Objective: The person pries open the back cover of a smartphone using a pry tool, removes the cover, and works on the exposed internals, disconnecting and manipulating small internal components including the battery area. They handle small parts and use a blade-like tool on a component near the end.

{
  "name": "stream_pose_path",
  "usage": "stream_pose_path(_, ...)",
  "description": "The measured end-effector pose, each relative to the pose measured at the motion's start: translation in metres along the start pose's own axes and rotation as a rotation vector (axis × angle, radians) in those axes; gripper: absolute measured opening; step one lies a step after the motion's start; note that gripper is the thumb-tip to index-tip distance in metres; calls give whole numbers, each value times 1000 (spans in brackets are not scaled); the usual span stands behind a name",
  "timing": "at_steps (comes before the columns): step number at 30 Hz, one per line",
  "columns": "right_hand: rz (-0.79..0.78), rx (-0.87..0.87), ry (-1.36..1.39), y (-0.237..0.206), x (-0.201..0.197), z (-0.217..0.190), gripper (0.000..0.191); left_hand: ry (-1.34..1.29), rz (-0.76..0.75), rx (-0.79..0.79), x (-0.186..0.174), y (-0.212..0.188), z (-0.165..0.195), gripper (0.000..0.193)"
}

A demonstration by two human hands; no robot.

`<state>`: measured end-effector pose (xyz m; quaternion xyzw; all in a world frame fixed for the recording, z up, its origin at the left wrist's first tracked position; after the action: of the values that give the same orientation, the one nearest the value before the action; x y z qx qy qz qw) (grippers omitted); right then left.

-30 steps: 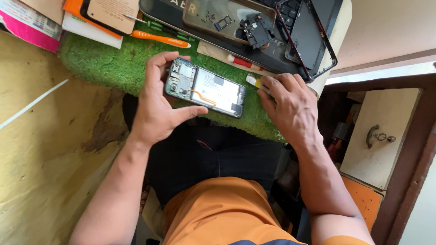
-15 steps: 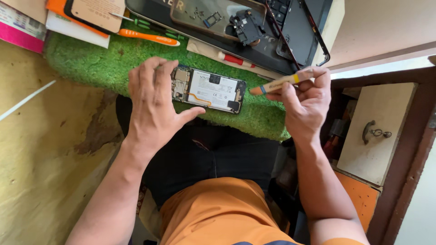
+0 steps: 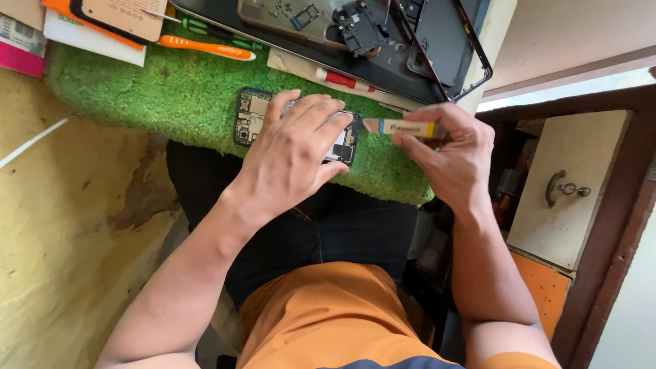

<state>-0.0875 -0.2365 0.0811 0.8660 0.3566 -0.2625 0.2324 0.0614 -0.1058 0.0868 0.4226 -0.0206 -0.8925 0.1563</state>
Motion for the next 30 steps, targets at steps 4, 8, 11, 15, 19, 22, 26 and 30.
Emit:
stream_pose_path(4, -139, -252, -325, 4, 6, -34, 32, -59, -10, -2, 0, 2, 0, 67)
stream_pose_path(8, -207, -411, -506, 4, 13, -52, 34, -77, 2, 6, 0, -2, -1, 65)
stream_pose_path(11, -199, -406, -420, 3, 5, -53, 35, -47, 3, -7, 3, -6, -2, 67)
stream_pose_path(15, -281, -418, -395, -1, 14, -51, 39, 35, -4, -15, 8, -8, -2, 68)
stream_pose_path(19, -294, -443, -412, -2, 19, -51, 36, 54, 2, 4, 8, -11, -1, 69)
stream_pose_path(22, -280, -424, -388, -2, 18, -50, 35, 53, -4, -4, 9, -12, -1, 68)
stream_pose_path(26, -273, -430, -384, -1, 19, -50, 36, 61, -8, -1, 10, -11, -2, 68)
stream_pose_path(30, -258, -445, -389, -2, 19, -52, 33, 46, -4, -3, 10, -11, -2, 68)
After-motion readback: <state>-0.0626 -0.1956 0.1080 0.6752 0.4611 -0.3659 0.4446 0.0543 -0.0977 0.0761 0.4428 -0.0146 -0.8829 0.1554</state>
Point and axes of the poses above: each hand's wrist, its own y-axis towards the middle knuckle, its own x-axis out of the palm, z = x × y, the point moved 10 cm from there along y, towards the middle knuckle, and after that the axes turned 13 degrees about -x, right-handed, at the moved point
